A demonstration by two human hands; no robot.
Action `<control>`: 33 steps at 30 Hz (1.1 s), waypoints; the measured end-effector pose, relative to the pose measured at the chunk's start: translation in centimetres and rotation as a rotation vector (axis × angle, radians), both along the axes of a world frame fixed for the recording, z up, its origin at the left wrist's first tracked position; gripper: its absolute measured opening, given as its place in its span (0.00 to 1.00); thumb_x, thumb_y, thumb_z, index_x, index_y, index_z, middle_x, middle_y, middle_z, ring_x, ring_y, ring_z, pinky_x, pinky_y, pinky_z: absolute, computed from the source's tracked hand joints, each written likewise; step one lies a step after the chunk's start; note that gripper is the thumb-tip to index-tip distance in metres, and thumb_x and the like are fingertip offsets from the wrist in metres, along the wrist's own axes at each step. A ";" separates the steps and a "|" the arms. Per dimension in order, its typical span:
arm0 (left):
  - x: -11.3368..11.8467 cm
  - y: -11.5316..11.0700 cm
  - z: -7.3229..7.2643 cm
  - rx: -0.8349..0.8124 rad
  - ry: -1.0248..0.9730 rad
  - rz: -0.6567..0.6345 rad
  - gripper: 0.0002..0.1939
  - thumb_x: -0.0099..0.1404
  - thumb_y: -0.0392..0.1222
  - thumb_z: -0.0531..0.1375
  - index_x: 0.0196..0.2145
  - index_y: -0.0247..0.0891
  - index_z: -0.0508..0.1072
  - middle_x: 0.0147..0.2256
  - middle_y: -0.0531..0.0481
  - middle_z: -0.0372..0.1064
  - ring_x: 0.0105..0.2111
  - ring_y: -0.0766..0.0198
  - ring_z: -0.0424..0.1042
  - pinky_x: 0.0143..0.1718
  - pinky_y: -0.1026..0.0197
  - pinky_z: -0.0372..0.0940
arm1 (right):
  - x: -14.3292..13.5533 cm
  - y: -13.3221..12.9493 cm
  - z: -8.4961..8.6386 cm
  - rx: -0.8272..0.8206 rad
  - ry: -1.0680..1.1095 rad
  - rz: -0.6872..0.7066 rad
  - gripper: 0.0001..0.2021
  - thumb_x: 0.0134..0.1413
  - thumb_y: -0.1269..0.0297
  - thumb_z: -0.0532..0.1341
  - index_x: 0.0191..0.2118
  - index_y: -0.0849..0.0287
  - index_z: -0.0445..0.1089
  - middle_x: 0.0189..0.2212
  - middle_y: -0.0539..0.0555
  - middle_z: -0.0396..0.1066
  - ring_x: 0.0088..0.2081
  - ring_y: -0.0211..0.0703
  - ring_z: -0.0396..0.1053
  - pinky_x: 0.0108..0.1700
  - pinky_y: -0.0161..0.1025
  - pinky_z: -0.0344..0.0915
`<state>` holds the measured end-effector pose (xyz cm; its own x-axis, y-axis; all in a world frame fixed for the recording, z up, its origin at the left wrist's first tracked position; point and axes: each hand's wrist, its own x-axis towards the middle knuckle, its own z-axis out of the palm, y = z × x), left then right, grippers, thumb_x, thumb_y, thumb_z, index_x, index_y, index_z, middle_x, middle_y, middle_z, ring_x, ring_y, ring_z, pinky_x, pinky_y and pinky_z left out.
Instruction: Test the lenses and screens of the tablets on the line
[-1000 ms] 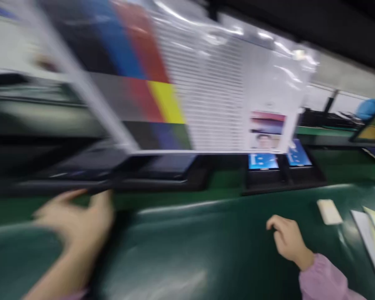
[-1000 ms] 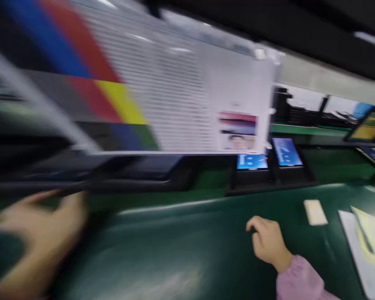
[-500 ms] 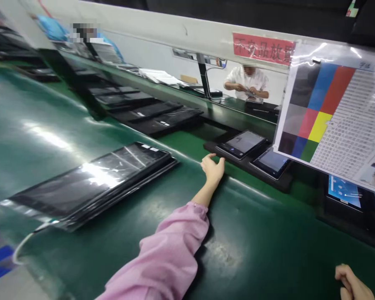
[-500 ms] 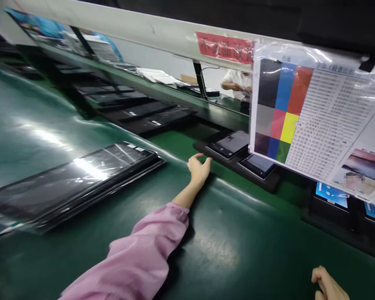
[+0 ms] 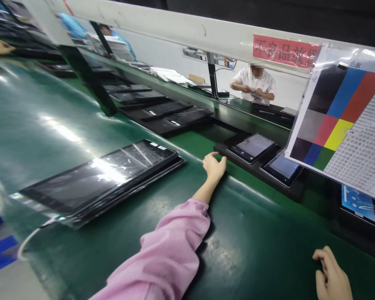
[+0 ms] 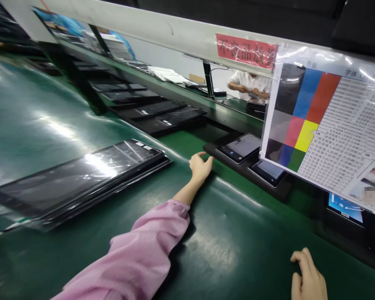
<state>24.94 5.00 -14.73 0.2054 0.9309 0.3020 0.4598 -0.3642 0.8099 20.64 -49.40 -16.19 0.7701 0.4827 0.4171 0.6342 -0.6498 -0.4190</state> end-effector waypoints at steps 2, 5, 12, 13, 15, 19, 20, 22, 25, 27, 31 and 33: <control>0.0 -0.1 0.0 0.006 0.010 -0.001 0.20 0.71 0.47 0.66 0.56 0.35 0.72 0.58 0.40 0.68 0.61 0.46 0.66 0.64 0.36 0.62 | 0.3 1.7 0.6 0.010 0.006 0.076 0.13 0.61 0.70 0.47 0.44 0.53 0.65 0.37 0.51 0.69 0.17 0.36 0.58 0.21 0.34 0.58; 0.0 -0.2 0.0 0.015 0.015 0.001 0.20 0.71 0.48 0.65 0.55 0.35 0.73 0.57 0.40 0.69 0.60 0.47 0.67 0.64 0.37 0.62 | 0.6 3.3 1.4 0.037 0.019 0.137 0.13 0.62 0.71 0.47 0.45 0.53 0.65 0.34 0.50 0.66 0.19 0.36 0.59 0.23 0.33 0.59; 0.0 -0.3 -0.1 0.039 0.008 -0.005 0.20 0.71 0.50 0.65 0.54 0.35 0.73 0.56 0.41 0.70 0.59 0.47 0.68 0.63 0.38 0.62 | 1.4 2.9 1.2 0.092 0.097 0.195 0.14 0.62 0.69 0.49 0.44 0.54 0.70 0.26 0.49 0.62 0.23 0.41 0.65 0.27 0.32 0.64; 0.0 -0.4 -0.1 0.042 0.006 -0.008 0.20 0.71 0.50 0.65 0.54 0.35 0.73 0.56 0.41 0.69 0.59 0.47 0.68 0.63 0.38 0.62 | 1.5 2.7 1.1 0.100 0.108 0.200 0.14 0.62 0.69 0.49 0.43 0.54 0.71 0.26 0.49 0.62 0.22 0.41 0.63 0.27 0.32 0.64; 0.0 -0.4 -0.1 0.044 0.005 -0.016 0.20 0.71 0.50 0.65 0.54 0.35 0.73 0.55 0.41 0.70 0.59 0.47 0.68 0.63 0.38 0.62 | 1.7 2.6 1.0 0.118 0.121 0.198 0.13 0.62 0.67 0.49 0.43 0.54 0.71 0.26 0.50 0.63 0.21 0.41 0.61 0.27 0.33 0.64; 0.0 -0.3 -0.1 0.043 0.022 -0.045 0.21 0.71 0.50 0.64 0.55 0.36 0.72 0.56 0.40 0.69 0.60 0.47 0.67 0.64 0.37 0.61 | 2.5 2.6 1.1 0.154 0.128 0.147 0.14 0.64 0.65 0.49 0.43 0.54 0.72 0.27 0.50 0.66 0.20 0.41 0.61 0.27 0.34 0.63; 0.0 -0.3 -0.1 0.042 0.028 -0.055 0.21 0.71 0.50 0.64 0.56 0.36 0.72 0.57 0.40 0.69 0.60 0.46 0.67 0.64 0.37 0.61 | 2.8 2.6 1.1 0.166 0.131 0.123 0.14 0.64 0.64 0.49 0.44 0.55 0.72 0.27 0.51 0.67 0.21 0.42 0.62 0.28 0.34 0.63; 0.1 -0.3 0.0 0.042 0.042 -0.076 0.22 0.72 0.50 0.64 0.57 0.36 0.72 0.58 0.40 0.69 0.61 0.46 0.67 0.65 0.37 0.61 | 3.7 2.7 1.2 0.175 0.139 0.056 0.14 0.65 0.63 0.48 0.45 0.55 0.71 0.28 0.51 0.69 0.22 0.42 0.63 0.29 0.35 0.63; 0.4 -0.2 0.0 0.037 0.060 -0.109 0.23 0.72 0.49 0.64 0.60 0.36 0.71 0.61 0.39 0.67 0.64 0.45 0.65 0.66 0.35 0.59 | 6.1 3.0 1.5 0.137 0.131 -0.075 0.15 0.66 0.61 0.47 0.45 0.56 0.70 0.26 0.49 0.68 0.21 0.42 0.63 0.29 0.36 0.61; 0.7 -0.1 0.0 0.024 0.068 -0.134 0.24 0.73 0.49 0.64 0.61 0.36 0.70 0.63 0.38 0.66 0.65 0.44 0.64 0.67 0.34 0.59 | 8.1 3.4 1.7 0.110 0.105 -0.143 0.15 0.64 0.59 0.48 0.46 0.56 0.70 0.26 0.50 0.67 0.23 0.44 0.65 0.29 0.38 0.62; 1.3 -0.1 0.0 -0.015 0.068 -0.170 0.25 0.72 0.48 0.64 0.62 0.37 0.70 0.65 0.38 0.63 0.67 0.43 0.61 0.69 0.32 0.56 | 11.7 4.5 1.8 0.053 0.041 -0.224 0.26 0.59 0.54 0.50 0.56 0.60 0.71 0.49 0.63 0.72 0.48 0.60 0.73 0.50 0.53 0.69; 1.6 -0.1 0.0 -0.032 0.063 -0.173 0.25 0.72 0.47 0.65 0.62 0.36 0.70 0.67 0.37 0.61 0.69 0.41 0.58 0.70 0.31 0.53 | 12.9 4.9 1.6 0.012 0.031 -0.273 0.32 0.60 0.49 0.50 0.62 0.63 0.68 0.62 0.69 0.65 0.61 0.72 0.63 0.60 0.68 0.61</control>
<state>26.57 4.85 -14.72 0.3808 0.8892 0.2537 0.4432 -0.4163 0.7939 33.53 -44.48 -14.63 0.8835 0.2507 0.3957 0.4231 -0.7894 -0.4447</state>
